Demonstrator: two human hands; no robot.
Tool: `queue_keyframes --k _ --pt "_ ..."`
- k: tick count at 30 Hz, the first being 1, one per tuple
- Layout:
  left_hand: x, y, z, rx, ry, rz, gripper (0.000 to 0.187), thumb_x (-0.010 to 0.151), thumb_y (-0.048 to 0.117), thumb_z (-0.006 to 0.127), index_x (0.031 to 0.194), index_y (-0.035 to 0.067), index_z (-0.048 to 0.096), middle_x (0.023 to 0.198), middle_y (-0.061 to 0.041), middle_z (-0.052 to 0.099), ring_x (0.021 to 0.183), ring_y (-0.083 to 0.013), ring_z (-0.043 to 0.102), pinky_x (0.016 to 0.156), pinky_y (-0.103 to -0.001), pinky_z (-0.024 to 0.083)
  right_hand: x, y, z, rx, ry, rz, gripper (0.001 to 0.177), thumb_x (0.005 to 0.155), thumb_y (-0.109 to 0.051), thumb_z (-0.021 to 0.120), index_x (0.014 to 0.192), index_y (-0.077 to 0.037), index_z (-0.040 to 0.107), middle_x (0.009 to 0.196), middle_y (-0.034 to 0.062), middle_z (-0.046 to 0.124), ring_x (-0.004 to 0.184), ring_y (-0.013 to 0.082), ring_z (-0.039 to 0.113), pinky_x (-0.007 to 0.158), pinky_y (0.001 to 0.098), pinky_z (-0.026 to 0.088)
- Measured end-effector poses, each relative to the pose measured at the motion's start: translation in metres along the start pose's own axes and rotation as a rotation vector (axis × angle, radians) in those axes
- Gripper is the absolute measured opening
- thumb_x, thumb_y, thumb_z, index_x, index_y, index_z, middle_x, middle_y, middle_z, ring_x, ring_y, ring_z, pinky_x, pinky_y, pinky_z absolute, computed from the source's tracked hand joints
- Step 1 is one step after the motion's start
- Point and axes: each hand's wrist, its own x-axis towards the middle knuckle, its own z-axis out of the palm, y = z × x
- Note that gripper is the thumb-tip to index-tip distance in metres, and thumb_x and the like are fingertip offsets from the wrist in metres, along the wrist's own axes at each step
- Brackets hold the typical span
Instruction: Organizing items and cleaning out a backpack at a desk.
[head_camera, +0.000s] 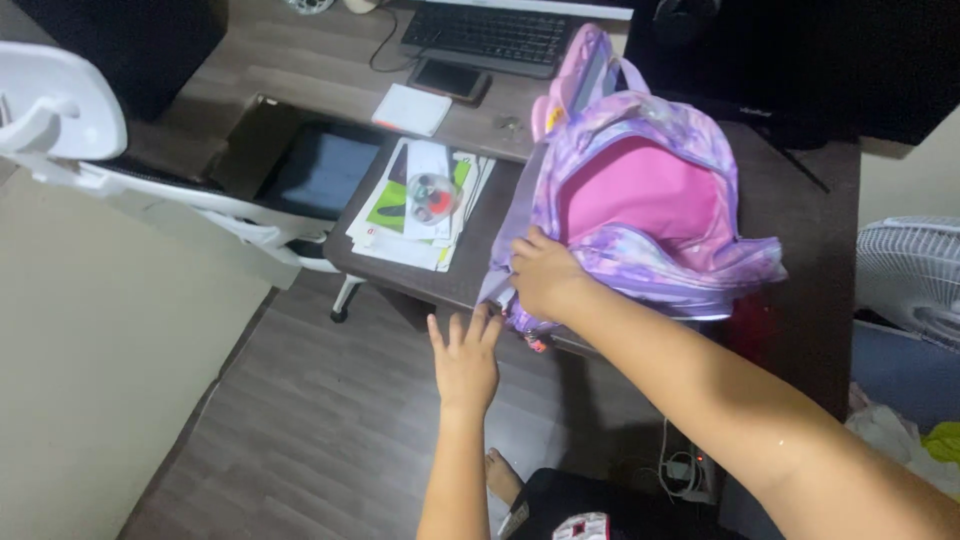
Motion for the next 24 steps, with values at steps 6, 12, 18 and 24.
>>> queue_keyframes --k 6,12,18,24 --pt "-0.013 0.000 0.011 -0.007 0.038 0.027 0.054 0.088 0.014 0.056 0.141 0.025 0.055 0.150 -0.004 0.049 0.131 -0.0362 0.048 0.119 -0.065 0.015 0.015 -0.019 0.034 -0.047 0.181 -0.024 0.026 0.092 -0.028 0.059 0.100 -0.016 0.081 0.120 0.0088 0.067 0.130 0.0331 0.045 0.121 0.0521 0.015" --pt "-0.019 -0.004 0.013 0.010 -0.002 0.041 0.058 0.087 0.013 0.058 0.143 0.027 0.053 0.149 -0.006 0.049 0.131 -0.0352 0.048 0.119 -0.065 0.014 0.036 -0.044 0.037 -0.088 0.222 -0.034 0.029 0.079 -0.033 0.067 0.098 -0.015 0.080 0.124 0.0096 0.062 0.131 0.0330 0.043 0.121 0.0518 0.012" --pt "-0.015 -0.006 0.007 0.006 -0.025 0.070 0.061 0.086 0.012 0.059 0.146 0.026 0.052 0.148 -0.005 0.049 0.128 -0.0349 0.049 0.119 -0.064 0.015 0.043 -0.042 0.039 -0.026 0.166 0.035 0.027 0.076 -0.030 0.069 0.093 -0.013 0.081 0.126 0.0089 0.059 0.132 0.0335 0.043 0.120 0.0514 0.014" --pt "-0.016 -0.008 0.010 -0.060 0.020 0.050 0.057 0.085 0.011 0.060 0.140 0.026 0.055 0.148 -0.004 0.050 0.126 -0.0365 0.050 0.118 -0.066 0.016 0.044 -0.032 0.047 0.019 0.376 0.044 0.018 0.073 -0.022 0.069 0.082 -0.012 0.082 0.115 0.0056 0.065 0.124 0.0302 0.050 0.121 0.0467 0.023"
